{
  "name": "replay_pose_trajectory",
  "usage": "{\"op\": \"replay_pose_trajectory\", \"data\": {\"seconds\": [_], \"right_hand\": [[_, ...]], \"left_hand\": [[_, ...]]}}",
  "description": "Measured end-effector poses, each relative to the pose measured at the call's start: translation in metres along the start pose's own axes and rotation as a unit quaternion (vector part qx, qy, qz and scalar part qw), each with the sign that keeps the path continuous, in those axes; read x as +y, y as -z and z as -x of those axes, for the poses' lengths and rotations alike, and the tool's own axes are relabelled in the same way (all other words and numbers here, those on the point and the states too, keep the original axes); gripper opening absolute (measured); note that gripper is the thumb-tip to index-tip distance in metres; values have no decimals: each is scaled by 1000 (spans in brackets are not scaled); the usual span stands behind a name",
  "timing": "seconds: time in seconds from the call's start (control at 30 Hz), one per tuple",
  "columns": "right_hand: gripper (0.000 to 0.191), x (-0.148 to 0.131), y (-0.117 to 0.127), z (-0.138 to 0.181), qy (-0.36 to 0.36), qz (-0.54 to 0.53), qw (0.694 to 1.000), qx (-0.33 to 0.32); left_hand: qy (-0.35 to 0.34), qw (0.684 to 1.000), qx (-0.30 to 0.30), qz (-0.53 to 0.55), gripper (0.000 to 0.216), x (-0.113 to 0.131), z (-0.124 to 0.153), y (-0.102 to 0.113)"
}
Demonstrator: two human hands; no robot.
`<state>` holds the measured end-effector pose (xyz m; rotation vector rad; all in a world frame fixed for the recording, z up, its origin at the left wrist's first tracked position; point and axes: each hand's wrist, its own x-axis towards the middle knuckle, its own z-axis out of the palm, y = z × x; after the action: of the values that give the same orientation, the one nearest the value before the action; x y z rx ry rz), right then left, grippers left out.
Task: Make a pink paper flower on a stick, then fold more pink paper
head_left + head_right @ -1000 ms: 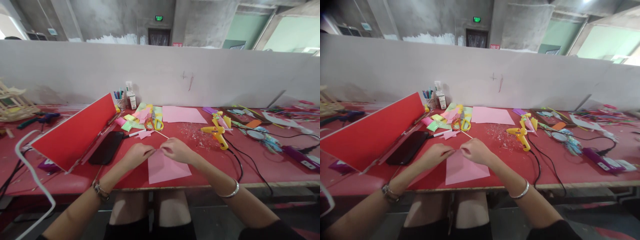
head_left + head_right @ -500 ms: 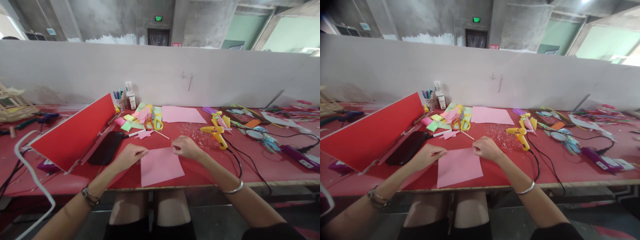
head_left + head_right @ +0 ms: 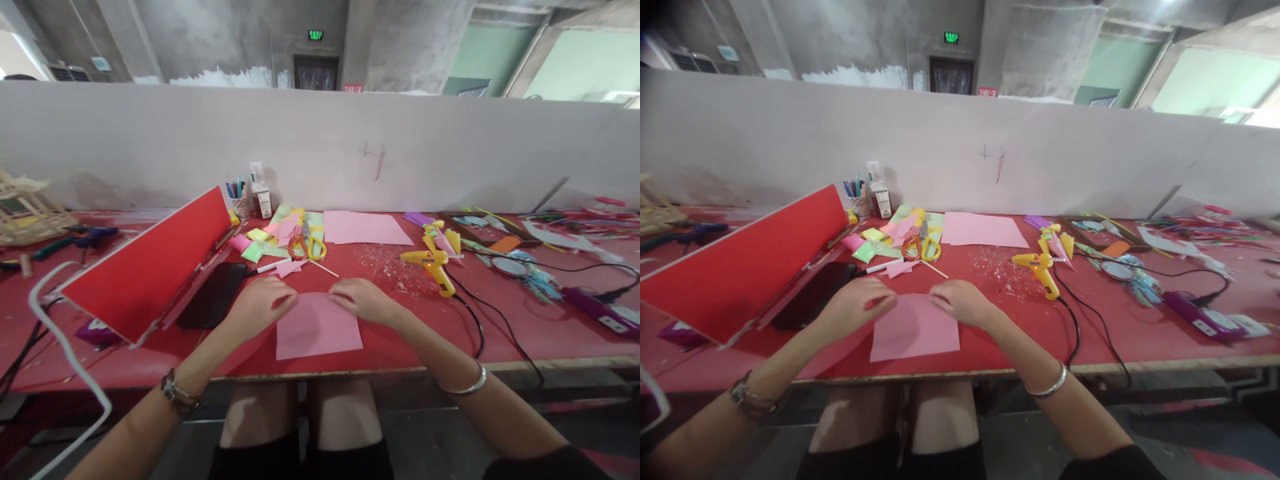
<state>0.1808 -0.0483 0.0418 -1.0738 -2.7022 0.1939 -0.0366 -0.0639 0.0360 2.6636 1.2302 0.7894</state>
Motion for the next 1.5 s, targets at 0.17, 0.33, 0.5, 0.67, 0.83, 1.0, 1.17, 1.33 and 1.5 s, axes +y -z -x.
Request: {"op": "replay_pose_trajectory", "data": {"seconds": [0.17,0.33,0.5,0.67,0.83,1.0,1.17,1.33,1.5], "right_hand": [[21,-14,-3,-9,-10,-1,999,-36],[24,-18,1,-7,9,-102,995,-2],[26,-6,6,5,14,-161,987,19],[29,6,8,17,-8,-157,987,28],[29,6,7,19,-18,-158,987,22],[27,2,8,13,-10,-143,990,6],[19,-9,0,3,23,-34,998,53],[13,-24,-16,-9,11,-13,994,109],[11,-20,-16,-12,-2,-38,992,122]], "left_hand": [[-54,988,11,-143,20,16,-6,-15],[-74,973,90,-197,23,21,-5,-22],[-89,963,106,-232,24,10,3,-14],[23,973,84,-213,23,-10,8,-4],[147,987,59,35,29,-17,7,3],[73,980,-78,165,37,-6,3,-4],[57,988,-81,122,38,8,0,-16],[43,993,-61,90,38,17,-5,-24],[42,993,-64,88,39,16,-4,-22]]}}
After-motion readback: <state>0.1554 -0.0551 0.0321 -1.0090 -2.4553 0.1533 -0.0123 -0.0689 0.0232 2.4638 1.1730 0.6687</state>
